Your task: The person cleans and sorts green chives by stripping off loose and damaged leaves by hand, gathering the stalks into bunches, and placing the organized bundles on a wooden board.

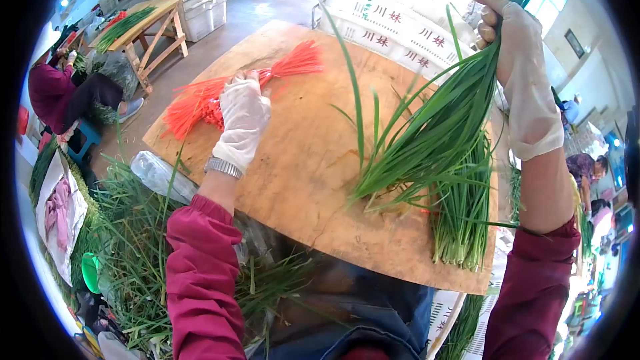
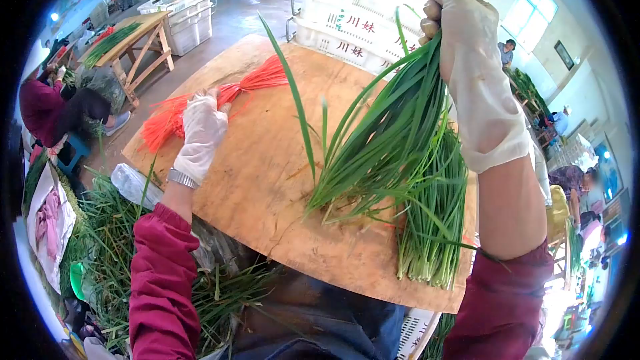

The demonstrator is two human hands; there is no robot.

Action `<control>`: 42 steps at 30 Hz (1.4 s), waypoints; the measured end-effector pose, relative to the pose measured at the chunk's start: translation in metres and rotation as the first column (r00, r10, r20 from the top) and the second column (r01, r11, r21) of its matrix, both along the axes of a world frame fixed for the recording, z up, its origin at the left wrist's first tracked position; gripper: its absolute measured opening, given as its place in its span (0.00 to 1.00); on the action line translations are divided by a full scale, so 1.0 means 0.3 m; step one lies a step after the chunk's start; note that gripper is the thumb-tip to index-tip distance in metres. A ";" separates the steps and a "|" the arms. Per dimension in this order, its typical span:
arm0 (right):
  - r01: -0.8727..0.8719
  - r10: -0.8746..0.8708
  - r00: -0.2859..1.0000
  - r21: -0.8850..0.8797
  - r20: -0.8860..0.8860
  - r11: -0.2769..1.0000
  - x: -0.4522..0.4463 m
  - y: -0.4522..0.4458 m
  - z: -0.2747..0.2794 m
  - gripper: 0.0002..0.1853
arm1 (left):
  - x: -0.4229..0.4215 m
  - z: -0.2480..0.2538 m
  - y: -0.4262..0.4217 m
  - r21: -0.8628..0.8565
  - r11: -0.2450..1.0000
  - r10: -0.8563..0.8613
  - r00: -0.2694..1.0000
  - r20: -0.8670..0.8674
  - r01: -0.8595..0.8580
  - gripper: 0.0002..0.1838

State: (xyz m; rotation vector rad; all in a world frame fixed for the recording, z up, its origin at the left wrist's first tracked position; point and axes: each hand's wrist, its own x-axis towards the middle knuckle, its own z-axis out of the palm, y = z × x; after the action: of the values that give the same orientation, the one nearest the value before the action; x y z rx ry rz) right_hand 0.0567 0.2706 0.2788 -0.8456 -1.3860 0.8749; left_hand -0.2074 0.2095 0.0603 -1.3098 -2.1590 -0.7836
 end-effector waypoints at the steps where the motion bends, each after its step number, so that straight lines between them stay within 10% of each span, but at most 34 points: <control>1: 0.005 -0.006 1.000 0.005 0.006 1.000 0.001 -0.003 0.000 0.06 | 0.015 0.005 0.004 0.028 0.989 -0.145 0.985 0.092 0.143 0.18; 3: -0.008 0.008 1.000 -0.006 -0.008 1.000 0.006 0.012 0.000 0.07 | 0.079 -0.006 -0.015 0.108 0.905 -0.425 0.868 0.256 0.411 0.23; 5: -0.026 0.026 0.999 -0.006 -0.024 1.000 0.000 0.010 -0.005 0.07 | 0.210 -0.008 -0.085 0.220 0.684 -0.535 0.274 0.799 0.696 0.29; 10: -0.043 0.043 0.999 0.012 -0.029 0.999 -0.016 -0.001 0.002 0.05 | 0.436 0.117 -0.136 0.514 0.451 -0.622 -0.156 0.767 0.730 0.48; 17: -0.046 0.044 0.995 -0.019 -0.086 0.999 -0.052 -0.095 0.014 0.06 | 0.583 0.319 -0.021 0.800 0.141 -0.615 -0.582 0.533 0.584 0.50; 21: -0.102 0.096 0.980 -0.022 -0.175 0.995 -0.064 -0.111 0.011 0.06 | 0.629 0.381 -0.009 0.770 0.278 -0.736 -0.388 0.555 0.574 0.45; 22: -0.134 0.128 0.977 -0.020 -0.172 0.991 -0.064 -0.134 0.012 0.07 | 0.649 0.375 0.003 0.883 0.174 -0.768 -0.502 0.398 0.435 0.35; 25: -0.179 0.178 0.981 -0.007 -0.076 0.984 -0.050 -0.145 0.028 0.09 | 0.616 0.405 -0.005 0.756 0.345 -0.699 -0.385 0.602 0.557 0.20; 28: -0.438 0.405 0.887 0.125 0.222 0.890 0.064 -0.150 0.088 0.32 | 0.591 0.424 -0.030 0.780 0.408 -0.687 -0.403 0.605 0.475 0.11; 32: -0.018 0.027 0.990 0.061 -0.139 0.998 0.067 -0.201 0.165 0.18 | 0.540 0.421 -0.031 0.776 0.437 -0.734 -0.319 0.600 0.454 0.11; 33: -0.151 0.188 0.971 0.226 -0.149 0.962 0.186 -0.095 0.105 0.18 | 0.527 0.418 -0.033 0.774 0.437 -0.748 -0.292 0.596 0.459 0.11; 42: -0.214 0.292 0.795 -0.205 0.532 0.955 0.411 -0.125 -0.453 0.15 | 0.399 0.366 -0.027 0.860 0.404 -0.795 -0.346 0.499 0.310 0.12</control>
State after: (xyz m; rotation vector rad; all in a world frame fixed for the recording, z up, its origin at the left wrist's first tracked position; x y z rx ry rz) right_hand 0.1800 0.2332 0.1428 -1.0919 -2.0098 0.9768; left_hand -0.0876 0.2013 0.1700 -1.9378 -1.2730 -3.2996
